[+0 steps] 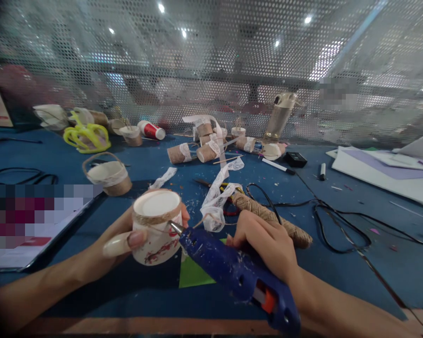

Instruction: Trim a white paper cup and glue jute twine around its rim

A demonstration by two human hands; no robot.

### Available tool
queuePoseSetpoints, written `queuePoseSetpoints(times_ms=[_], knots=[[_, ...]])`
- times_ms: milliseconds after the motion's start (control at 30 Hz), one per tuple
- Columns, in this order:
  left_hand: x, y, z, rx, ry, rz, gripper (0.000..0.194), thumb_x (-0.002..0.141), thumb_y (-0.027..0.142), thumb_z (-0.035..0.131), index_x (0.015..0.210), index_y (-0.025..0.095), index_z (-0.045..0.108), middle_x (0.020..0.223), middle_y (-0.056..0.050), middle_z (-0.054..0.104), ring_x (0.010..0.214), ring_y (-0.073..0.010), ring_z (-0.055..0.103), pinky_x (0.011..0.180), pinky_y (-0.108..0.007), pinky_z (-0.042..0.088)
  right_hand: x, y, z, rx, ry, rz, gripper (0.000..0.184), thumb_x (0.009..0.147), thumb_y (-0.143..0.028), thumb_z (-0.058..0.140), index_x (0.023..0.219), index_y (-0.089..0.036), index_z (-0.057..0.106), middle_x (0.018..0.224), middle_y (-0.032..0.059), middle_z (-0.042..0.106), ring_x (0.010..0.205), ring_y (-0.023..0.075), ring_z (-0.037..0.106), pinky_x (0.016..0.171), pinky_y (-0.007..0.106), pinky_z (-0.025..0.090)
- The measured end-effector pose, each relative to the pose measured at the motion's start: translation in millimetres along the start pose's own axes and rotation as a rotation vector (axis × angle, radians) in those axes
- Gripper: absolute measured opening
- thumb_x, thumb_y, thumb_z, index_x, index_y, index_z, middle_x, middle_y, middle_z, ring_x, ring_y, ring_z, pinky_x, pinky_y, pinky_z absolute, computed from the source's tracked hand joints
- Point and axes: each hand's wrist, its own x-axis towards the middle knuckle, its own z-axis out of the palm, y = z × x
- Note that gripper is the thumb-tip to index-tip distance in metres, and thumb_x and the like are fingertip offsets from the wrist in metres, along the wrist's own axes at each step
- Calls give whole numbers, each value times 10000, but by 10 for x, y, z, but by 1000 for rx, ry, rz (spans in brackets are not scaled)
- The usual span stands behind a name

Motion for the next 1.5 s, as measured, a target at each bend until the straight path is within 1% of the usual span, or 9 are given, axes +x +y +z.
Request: queuePoseSetpoints(times_ms=[200, 367, 500, 633, 767, 867, 1033, 1300, 1500], knots=[[-1, -4, 9, -5, 25, -15, 594, 811, 515, 692, 1312, 248, 520, 1235, -105, 641, 1108, -330, 586, 860, -386, 489, -5, -11, -32, 11, -45, 2, 283, 841, -50, 607, 718, -235, 432, 634, -47, 486, 517, 105, 500, 495, 258, 369], [-12, 14, 1, -10, 4, 30, 567, 823, 518, 675, 1295, 238, 530, 1151, -91, 679, 1067, -313, 619, 839, -359, 510, 16, 0, -118, -2, -124, 7, 212, 807, -166, 639, 784, -245, 443, 684, -33, 484, 564, 122, 494, 503, 260, 379], [-28, 16, -29, 23, -9, 20, 522, 838, 534, 654, 1293, 295, 565, 1231, -33, 670, 1141, -333, 600, 893, -374, 513, 35, 1, -135, 4, -140, 12, 226, 772, -194, 652, 791, -246, 433, 701, -33, 490, 571, 121, 497, 511, 260, 389], [-42, 40, -5, 39, 10, 9, 524, 838, 529, 662, 1303, 304, 572, 1218, -12, 683, 1173, -334, 589, 975, -402, 481, 45, -18, -115, 26, -147, -9, 210, 801, -157, 634, 790, -240, 442, 693, -35, 491, 562, 112, 497, 498, 246, 389], [-50, 24, 5, -5, 28, -3, 543, 825, 513, 691, 1314, 311, 570, 1201, 19, 687, 1179, -311, 578, 973, -354, 464, 38, -44, -83, 39, -101, -5, 251, 842, -60, 584, 743, -234, 432, 666, -42, 486, 561, 103, 501, 511, 237, 383], [-42, -40, -44, -48, -24, -23, 584, 825, 515, 688, 1343, 281, 555, 1222, -13, 685, 1163, -311, 587, 923, -340, 488, 22, -46, -92, 20, -99, 24, 263, 825, -80, 611, 739, -239, 420, 669, -44, 487, 563, 108, 502, 516, 241, 387], [-17, -84, -93, -167, -94, -24, 542, 829, 483, 688, 1283, 204, 592, 1130, -73, 696, 981, -279, 652, 841, -371, 535, 19, -10, -122, 40, -158, 57, 248, 757, -164, 674, 780, -248, 443, 695, -41, 506, 576, 120, 499, 517, 255, 390], [-39, -57, -90, -182, -109, -72, 607, 807, 527, 693, 1311, 214, 567, 1222, -74, 635, 1046, -304, 608, 897, -419, 506, 12, 5, -62, 84, -109, 137, 258, 839, -113, 631, 725, -254, 448, 653, -17, 509, 560, 151, 475, 507, 305, 352], [-10, -89, -47, -227, -108, 21, 570, 850, 454, 665, 1336, 208, 500, 1164, -67, 656, 972, -257, 630, 853, -366, 501, 24, -36, -51, 119, -96, 94, 235, 871, -127, 607, 736, -246, 456, 649, -27, 489, 553, 131, 476, 511, 289, 362]])
